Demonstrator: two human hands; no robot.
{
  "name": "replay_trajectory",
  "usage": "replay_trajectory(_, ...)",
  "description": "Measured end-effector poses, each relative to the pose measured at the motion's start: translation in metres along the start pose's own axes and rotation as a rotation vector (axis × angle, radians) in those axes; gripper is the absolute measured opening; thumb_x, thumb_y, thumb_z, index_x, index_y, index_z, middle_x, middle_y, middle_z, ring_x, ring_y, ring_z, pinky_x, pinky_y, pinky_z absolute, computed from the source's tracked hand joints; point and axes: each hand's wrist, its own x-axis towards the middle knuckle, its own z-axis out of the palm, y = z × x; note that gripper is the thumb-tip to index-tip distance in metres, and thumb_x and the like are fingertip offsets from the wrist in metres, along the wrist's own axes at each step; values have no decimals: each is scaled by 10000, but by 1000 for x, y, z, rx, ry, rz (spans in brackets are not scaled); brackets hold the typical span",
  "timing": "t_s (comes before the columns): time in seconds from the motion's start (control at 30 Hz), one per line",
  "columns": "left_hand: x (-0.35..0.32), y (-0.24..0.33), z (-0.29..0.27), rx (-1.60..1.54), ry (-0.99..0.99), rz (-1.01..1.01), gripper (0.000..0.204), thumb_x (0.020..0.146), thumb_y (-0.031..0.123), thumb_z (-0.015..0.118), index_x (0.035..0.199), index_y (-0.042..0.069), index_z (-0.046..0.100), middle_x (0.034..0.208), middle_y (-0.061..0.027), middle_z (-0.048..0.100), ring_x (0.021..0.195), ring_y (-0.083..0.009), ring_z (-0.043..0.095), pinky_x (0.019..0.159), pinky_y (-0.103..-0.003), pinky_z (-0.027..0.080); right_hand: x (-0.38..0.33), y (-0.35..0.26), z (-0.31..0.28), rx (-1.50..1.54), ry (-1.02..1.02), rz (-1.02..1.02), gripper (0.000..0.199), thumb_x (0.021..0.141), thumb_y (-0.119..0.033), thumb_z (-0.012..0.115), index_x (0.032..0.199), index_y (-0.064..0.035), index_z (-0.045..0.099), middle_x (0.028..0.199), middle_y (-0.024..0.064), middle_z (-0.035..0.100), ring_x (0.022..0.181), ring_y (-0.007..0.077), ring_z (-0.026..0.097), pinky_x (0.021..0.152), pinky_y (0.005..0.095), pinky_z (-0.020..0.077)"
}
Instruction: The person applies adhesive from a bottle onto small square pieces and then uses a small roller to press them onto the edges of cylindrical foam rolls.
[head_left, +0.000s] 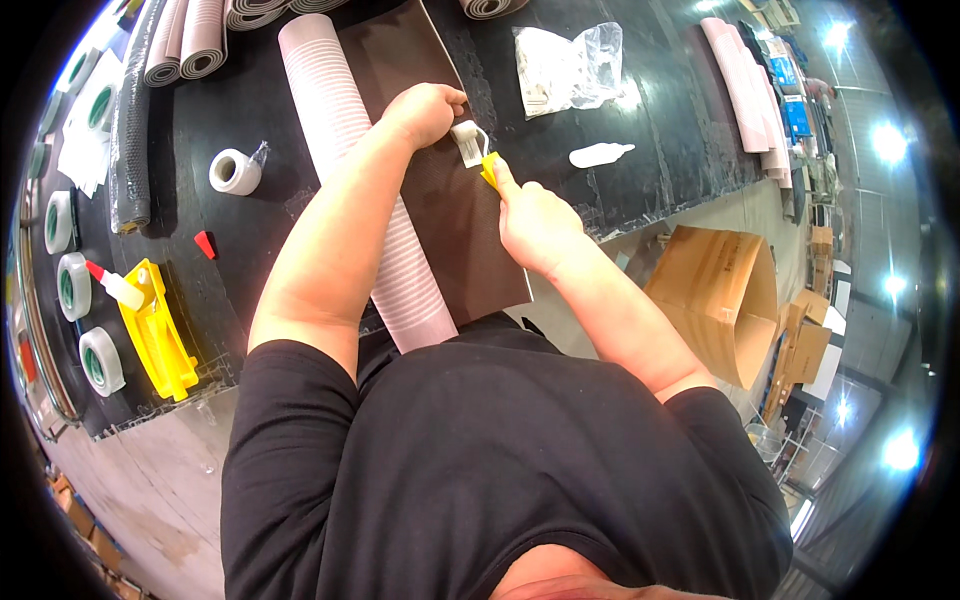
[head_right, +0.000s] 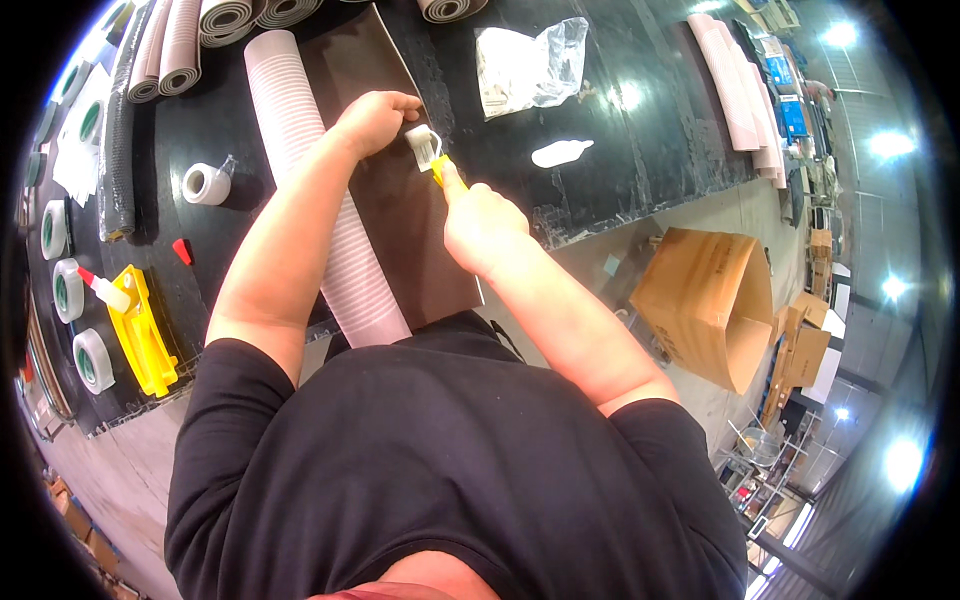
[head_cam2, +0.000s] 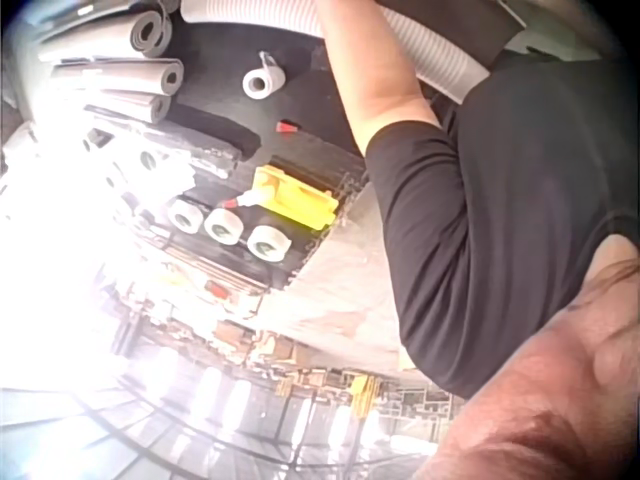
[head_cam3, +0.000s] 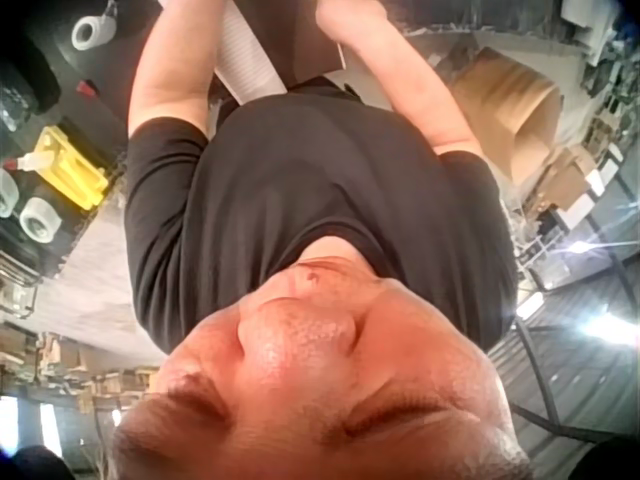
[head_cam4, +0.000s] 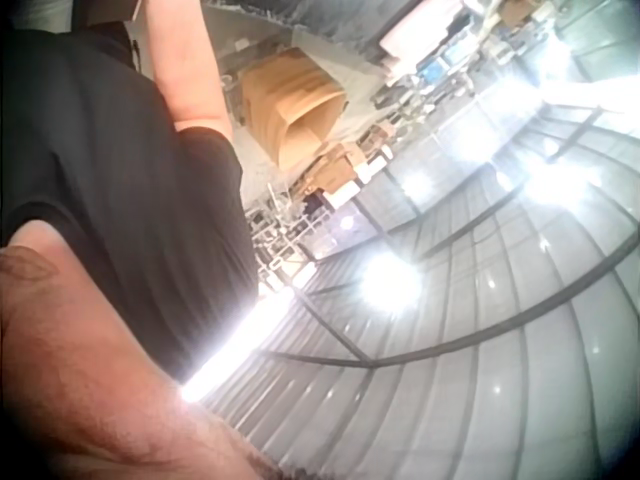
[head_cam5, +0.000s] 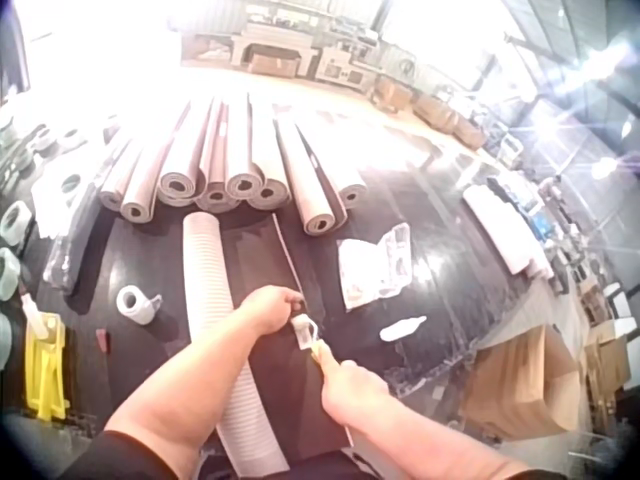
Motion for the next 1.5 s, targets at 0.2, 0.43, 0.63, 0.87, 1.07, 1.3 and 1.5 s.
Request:
replay_trajectory(0.2, 2, 4, -2, -36, 6, -20, 456, 861, 28, 429, 1243, 84, 672, 1145, -74, 713, 1069, -205, 639, 988, -300, 452, 4, 32, 29, 229, 291, -169, 564, 965, -200, 451, 1503, -80, 332, 967, 246, 624, 892, 397, 633, 822, 471, 503)
replay_trajectory(0.43, -3, 5, -2, -43, -8, -30, 454, 872, 33, 427, 1253, 91, 666, 1161, -63, 709, 1111, -195, 624, 1013, -300, 437, -20, 24, 30, 147, 204, -119, 547, 980, -231, 452, 1503, -115, 346, 962, 221, 621, 863, 377, 638, 788, 470, 516)
replay_trajectory(0.63, -1, -1, -1, -3, -10, -2, 455, 876, 29, 418, 1258, 80, 660, 1177, -73, 705, 1123, -198, 626, 1020, -302, 437, -11, 14, 25, 69, 109, -43, 533, 1003, -245, 394, 1518, -124, 325, 1034, 211, 616, 908, 366, 639, 810, 477, 518)
replay_trajectory(0.87, 2, 0, -1, -70, -12, -17, 454, 878, 28, 423, 1265, 76, 655, 1158, -88, 711, 1100, -209, 640, 1006, -300, 447, 14, 24, 41, 150, 245, -128, 551, 989, -244, 433, 1510, -98, 333, 993, 225, 623, 874, 385, 632, 794, 486, 507)
replay_trajectory(1.07, 1, -2, -3, 1, -12, 30, 436, 895, 44, 426, 1263, 82, 658, 1159, -72, 710, 1104, -208, 635, 1005, -305, 448, -9, 36, 50, 281, 397, -230, 559, 965, -210, 500, 1492, -87, 361, 877, 230, 615, 778, 408, 621, 733, 494, 501)
replay_trajectory(1.3, -2, -2, 0, -17, -7, -22, 453, 878, 22, 420, 1258, 78, 660, 1169, -70, 707, 1130, -201, 622, 1030, -298, 428, -11, 14, 39, 83, 156, -44, 545, 998, -253, 418, 1524, -148, 320, 991, 207, 616, 855, 368, 651, 763, 478, 527)
replay_trajectory(1.5, 2, -4, 1, -33, 9, 1, 417, 892, 50, 458, 1247, 102, 670, 1159, -66, 710, 1097, -198, 639, 995, -302, 454, 10, 20, 48, 134, 234, -73, 547, 996, -250, 418, 1525, -145, 322, 989, 216, 618, 858, 381, 644, 776, 483, 518)
